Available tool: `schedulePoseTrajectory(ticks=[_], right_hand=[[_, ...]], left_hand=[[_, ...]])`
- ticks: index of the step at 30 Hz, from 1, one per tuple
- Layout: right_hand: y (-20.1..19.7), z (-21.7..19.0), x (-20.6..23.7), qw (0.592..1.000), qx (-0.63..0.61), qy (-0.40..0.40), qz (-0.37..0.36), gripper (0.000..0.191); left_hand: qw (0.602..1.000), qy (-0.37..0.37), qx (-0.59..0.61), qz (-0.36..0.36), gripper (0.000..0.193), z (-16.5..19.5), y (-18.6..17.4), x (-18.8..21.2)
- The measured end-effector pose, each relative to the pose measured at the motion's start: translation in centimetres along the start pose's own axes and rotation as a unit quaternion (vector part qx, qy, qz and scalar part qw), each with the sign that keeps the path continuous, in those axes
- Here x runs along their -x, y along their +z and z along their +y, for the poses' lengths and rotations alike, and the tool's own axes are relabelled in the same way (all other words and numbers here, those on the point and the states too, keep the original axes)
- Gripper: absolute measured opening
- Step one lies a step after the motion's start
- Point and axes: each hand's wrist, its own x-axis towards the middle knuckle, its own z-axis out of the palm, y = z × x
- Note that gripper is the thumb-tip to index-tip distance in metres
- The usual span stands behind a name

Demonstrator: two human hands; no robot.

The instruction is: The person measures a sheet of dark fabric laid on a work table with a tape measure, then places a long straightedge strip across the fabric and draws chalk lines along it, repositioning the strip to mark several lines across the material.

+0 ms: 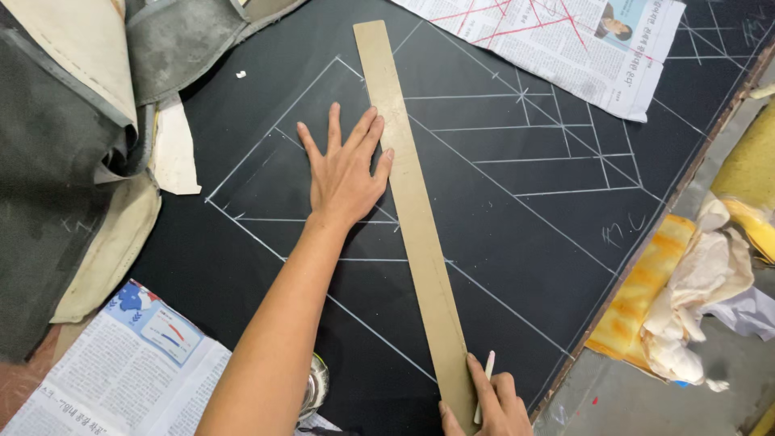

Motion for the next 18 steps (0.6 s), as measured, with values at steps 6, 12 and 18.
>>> schedulePoseTrajectory(ticks=[6,12,18], right_hand=[[-1.1,-2.3,0.2,0.998,0.006,0.055,0.036,0.093],[-2.8,-5.9,1.3,0.993,0.002,0.102,0.052,0.084],[-3.7,-6.8,1.1,0.995,-0.025,0.074,0.064,0.081]], left_hand=[[1.000,0.007,0.008,0.006,0.056,-0.2,0.3,0.2],[1.000,0.014,0.022,0.004,0.056,-0.8,1.1,0.6],[1.000,0.017,0.024,0.003,0.053,-0.5,1.0,0.5]])
